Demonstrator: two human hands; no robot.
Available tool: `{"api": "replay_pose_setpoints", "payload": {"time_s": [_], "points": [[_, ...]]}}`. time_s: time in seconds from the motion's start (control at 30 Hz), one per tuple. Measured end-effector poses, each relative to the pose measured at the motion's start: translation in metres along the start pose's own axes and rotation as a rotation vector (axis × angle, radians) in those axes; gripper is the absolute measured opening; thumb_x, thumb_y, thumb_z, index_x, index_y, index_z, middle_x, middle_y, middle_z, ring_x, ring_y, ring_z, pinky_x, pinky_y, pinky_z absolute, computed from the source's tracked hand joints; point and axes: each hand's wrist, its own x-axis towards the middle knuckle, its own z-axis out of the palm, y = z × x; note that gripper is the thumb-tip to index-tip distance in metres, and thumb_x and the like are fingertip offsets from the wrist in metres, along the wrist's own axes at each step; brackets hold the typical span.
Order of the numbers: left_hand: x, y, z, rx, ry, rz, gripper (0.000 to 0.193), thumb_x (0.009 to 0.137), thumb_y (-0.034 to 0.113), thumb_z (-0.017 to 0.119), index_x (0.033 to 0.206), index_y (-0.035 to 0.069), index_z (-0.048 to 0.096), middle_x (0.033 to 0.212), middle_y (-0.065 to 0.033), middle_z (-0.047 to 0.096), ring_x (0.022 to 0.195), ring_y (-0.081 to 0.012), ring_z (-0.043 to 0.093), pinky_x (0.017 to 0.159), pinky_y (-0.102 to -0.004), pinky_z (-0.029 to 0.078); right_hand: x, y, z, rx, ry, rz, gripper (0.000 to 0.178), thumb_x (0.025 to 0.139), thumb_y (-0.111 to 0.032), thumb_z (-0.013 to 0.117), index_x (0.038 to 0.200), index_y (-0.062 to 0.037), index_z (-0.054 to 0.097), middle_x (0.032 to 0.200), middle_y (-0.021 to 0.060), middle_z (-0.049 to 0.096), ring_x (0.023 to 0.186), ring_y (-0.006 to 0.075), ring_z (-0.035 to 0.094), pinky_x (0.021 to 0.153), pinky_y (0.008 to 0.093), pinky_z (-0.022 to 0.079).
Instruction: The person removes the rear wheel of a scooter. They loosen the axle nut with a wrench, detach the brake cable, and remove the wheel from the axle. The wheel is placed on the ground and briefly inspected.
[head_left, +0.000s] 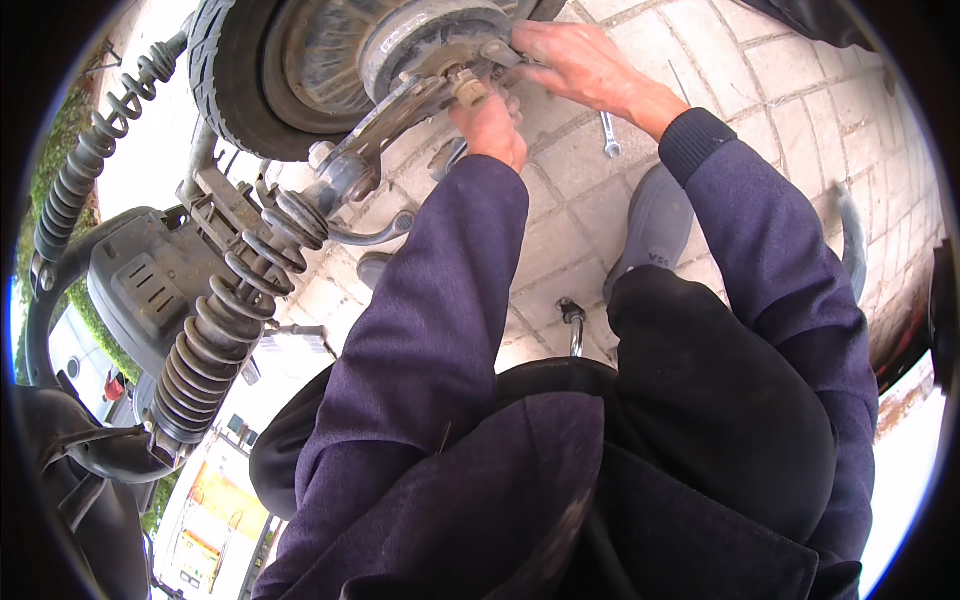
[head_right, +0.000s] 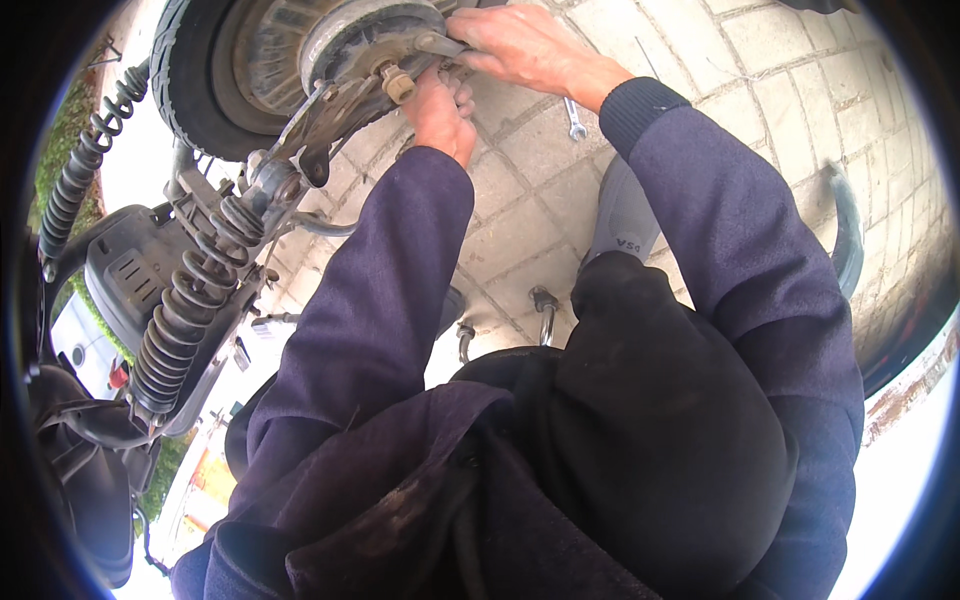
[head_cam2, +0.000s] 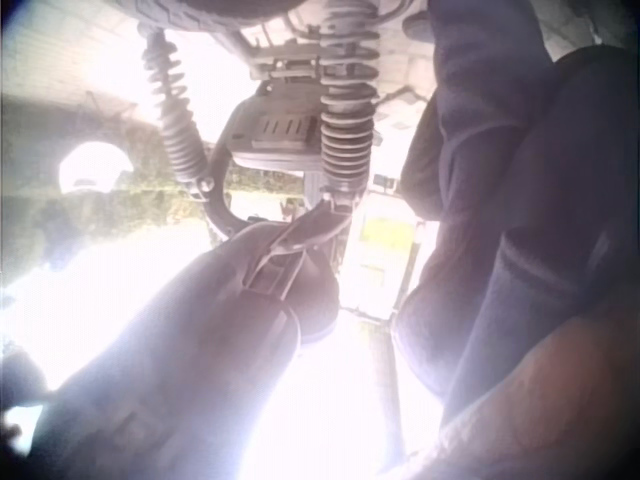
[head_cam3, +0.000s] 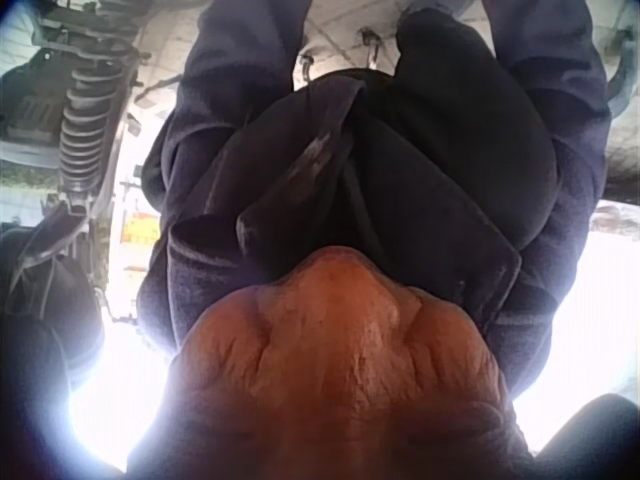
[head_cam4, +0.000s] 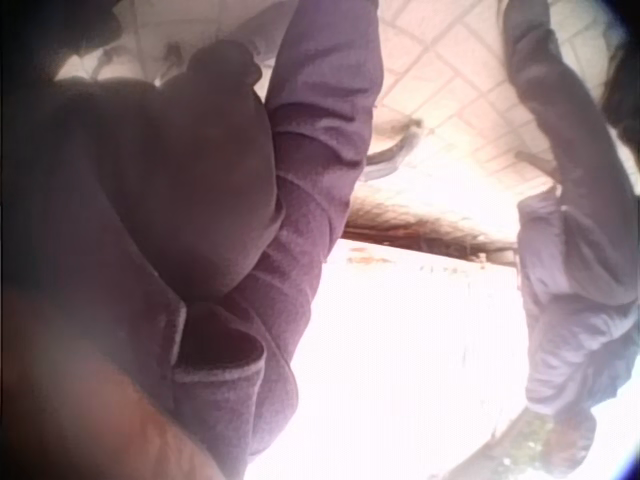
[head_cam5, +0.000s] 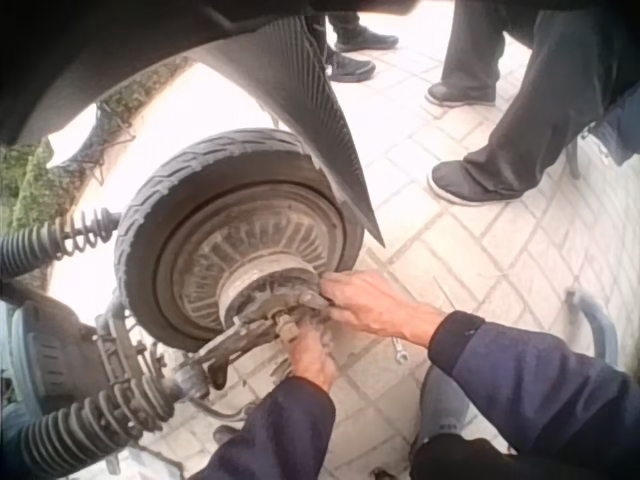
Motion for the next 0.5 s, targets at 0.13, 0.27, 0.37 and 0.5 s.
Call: {"api": "replay_pose_setpoints", "payload": {"time_s": [0.13,0.27,0.37,0.5], "points": [[-0.006,0.002,0.005,-0.024,0.063,-0.022,0.016,0.094,0.027,0.059,0.095,0.013,0.053,0.077,0.0019,0.048,0.055,-0.0095,0.041,0.046,-0.0249,0.027,-0.002,0.000,-0.001,-0.018,0.012,-0.015,0.027,0.087,-0.023,0.065,0.102,-0.0035,0.054,0.100,0.0144,0.060,0.096,0.0374,0.060,0.077,0.0464,0.049],[-0.012,0.006,0.009,-0.065,0.127,-0.121,0.015,0.095,0.030,0.056,0.093,0.015,0.054,0.074,0.0035,0.041,0.053,-0.0087,0.034,0.046,-0.0255,0.022,-0.003,-0.003,0.001,-0.059,0.014,0.013,0.025,0.089,-0.022,0.064,0.104,-0.0044,0.055,0.105,0.0125,0.060,0.099,0.0355,0.060,0.079,0.0457,0.051],[-0.010,0.007,0.010,-0.095,0.135,-0.155,0.016,0.096,0.030,0.054,0.096,0.014,0.054,0.075,0.0027,0.040,0.053,-0.0096,0.034,0.046,-0.0261,0.021,-0.004,-0.007,0.002,-0.061,0.047,0.017,0.025,0.089,-0.021,0.064,0.106,-0.0050,0.055,0.106,0.0120,0.060,0.099,0.0357,0.061,0.079,0.0458,0.051],[-0.012,0.007,0.008,-0.055,0.157,-0.145,0.016,0.096,0.029,0.053,0.096,0.013,0.054,0.072,0.0027,0.037,0.052,-0.0098,0.033,0.047,-0.0264,0.022,-0.004,-0.009,0.000,-0.068,0.021,0.037,0.026,0.088,-0.020,0.065,0.108,-0.0047,0.056,0.107,0.0124,0.060,0.098,0.0369,0.061,0.079,0.0465,0.051]]}}
